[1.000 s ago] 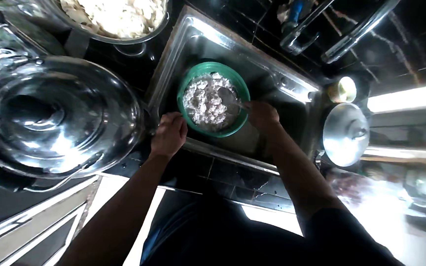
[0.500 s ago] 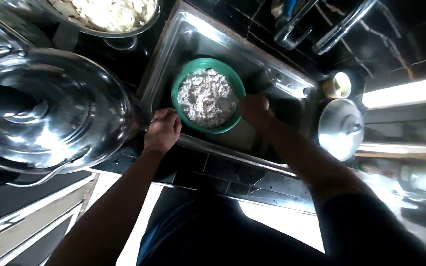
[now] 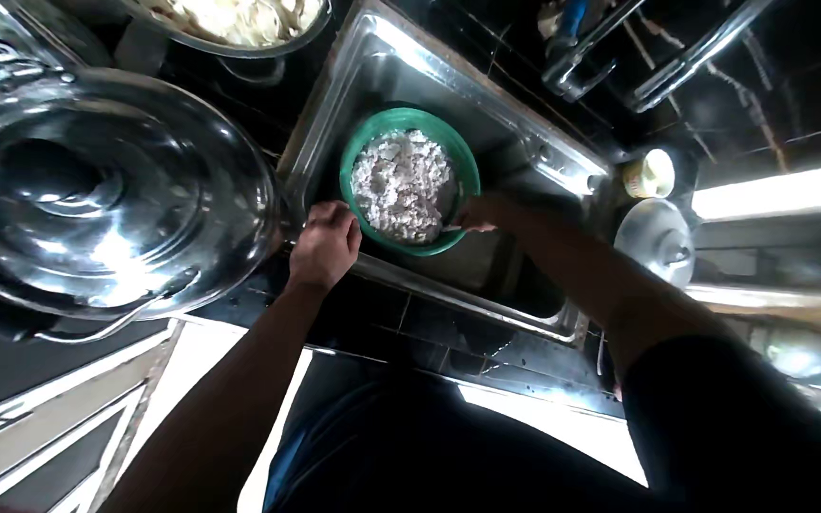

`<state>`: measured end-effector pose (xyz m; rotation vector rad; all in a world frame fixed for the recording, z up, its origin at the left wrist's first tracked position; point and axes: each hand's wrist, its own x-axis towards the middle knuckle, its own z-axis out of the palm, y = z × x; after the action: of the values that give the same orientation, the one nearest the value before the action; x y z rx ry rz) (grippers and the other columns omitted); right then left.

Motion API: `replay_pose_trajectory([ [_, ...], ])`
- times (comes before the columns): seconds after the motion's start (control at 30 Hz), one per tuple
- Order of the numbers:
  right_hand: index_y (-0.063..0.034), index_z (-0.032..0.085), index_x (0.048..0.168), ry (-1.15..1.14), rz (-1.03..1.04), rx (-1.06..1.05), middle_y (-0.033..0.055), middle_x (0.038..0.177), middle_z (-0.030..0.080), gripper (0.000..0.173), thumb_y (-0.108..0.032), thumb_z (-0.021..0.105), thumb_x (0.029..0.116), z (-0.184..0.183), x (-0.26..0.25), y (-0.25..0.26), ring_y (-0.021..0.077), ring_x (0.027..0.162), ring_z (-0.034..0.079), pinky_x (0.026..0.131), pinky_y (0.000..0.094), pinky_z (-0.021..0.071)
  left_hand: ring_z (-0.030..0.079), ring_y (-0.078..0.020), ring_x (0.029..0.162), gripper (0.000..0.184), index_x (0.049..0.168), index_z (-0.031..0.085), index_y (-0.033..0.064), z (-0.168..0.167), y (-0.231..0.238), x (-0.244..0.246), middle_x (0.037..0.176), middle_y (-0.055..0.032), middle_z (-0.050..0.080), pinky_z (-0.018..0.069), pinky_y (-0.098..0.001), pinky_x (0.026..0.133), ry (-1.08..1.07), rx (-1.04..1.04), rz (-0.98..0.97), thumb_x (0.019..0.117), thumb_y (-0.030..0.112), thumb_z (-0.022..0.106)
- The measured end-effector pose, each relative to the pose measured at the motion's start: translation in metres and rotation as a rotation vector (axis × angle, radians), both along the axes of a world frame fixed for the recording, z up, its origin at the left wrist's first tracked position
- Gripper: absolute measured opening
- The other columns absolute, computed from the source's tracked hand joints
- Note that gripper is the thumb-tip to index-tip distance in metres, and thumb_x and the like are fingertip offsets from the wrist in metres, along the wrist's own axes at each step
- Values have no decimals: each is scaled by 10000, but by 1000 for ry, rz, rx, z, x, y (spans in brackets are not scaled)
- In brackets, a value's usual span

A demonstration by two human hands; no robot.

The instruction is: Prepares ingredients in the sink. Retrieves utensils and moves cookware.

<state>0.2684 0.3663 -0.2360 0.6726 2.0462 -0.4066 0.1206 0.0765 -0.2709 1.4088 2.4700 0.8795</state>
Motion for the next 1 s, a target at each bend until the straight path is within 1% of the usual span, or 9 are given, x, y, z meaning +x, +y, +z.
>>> replay_pose_trajectory([
  [0.13,-84,657,1312,149,-380,-157,163,1042,686,299,-208,607,1044,-11,38,-14,228,769,610,750,432,527,610,-416,1249,246,1063,712,-34,0,-1,1,1260,-220,671,502,-534,1044,-14,16,-6,1023,134,537],
  [0.27,-133,674,1298,264,-625,-212,41,838,640,286,-230,610,1037,-10,59,-8,69,561,457,519,249,395,598,-406,1263,232,1056,709,-30,1,-1,0,1277,-210,663,501,-528,1045,-26,-9,-27,1023,127,541],
  [0.33,-139,676,1291,326,-582,-154,64,956,679,283,-258,610,1043,9,51,-6,112,682,546,629,308,476,595,-395,1266,226,1053,708,-21,-1,-1,0,1274,-197,663,505,-520,1041,-20,-19,-27,1023,133,546],
  [0.4,-174,686,1301,373,-384,16,113,1167,711,297,-301,594,1048,32,35,-8,256,963,683,847,507,554,594,-396,1270,239,1063,710,-25,-2,-1,0,1273,-199,666,502,-519,1047,-11,-11,-29,1028,140,540],
  [0.47,-214,663,1341,281,-200,267,157,1257,692,321,-292,543,1054,52,13,-21,387,1134,667,897,646,517,600,-394,1264,248,1061,712,-22,-2,-1,1,1269,-196,671,501,-518,1046,4,-7,-26,1027,143,531],
  [0.6,-152,614,1373,141,-128,492,224,1173,693,412,-72,591,970,63,-11,-48,458,1064,668,802,646,526,600,-392,1265,244,1065,710,-18,2,-1,1,1273,-192,668,506,-522,1039,-7,-26,-17,1032,143,531],
  [0.7,-192,555,1451,266,-297,480,218,1187,699,449,-117,541,1008,57,-5,-46,453,1057,682,794,643,539,609,-370,1261,263,1091,713,3,0,-2,1,1301,-172,659,526,-506,1017,-9,-39,3,1040,172,519],
  [0.83,-203,558,1459,549,-582,119,194,1288,664,409,-169,545,1052,-3,23,-40,384,1059,689,868,593,560,620,-369,1243,256,1094,711,-7,5,-2,2,1297,-180,658,535,-514,1001,-29,-38,13,1043,168,532],
  [1.0,-281,583,1454,259,-433,175,115,1412,626,436,-192,536,1030,-44,21,-52,388,1249,615,938,680,496,606,-348,1268,253,1099,710,16,5,-3,1,1324,-155,647,528,-506,1019,-32,-87,20,1044,180,524],
])
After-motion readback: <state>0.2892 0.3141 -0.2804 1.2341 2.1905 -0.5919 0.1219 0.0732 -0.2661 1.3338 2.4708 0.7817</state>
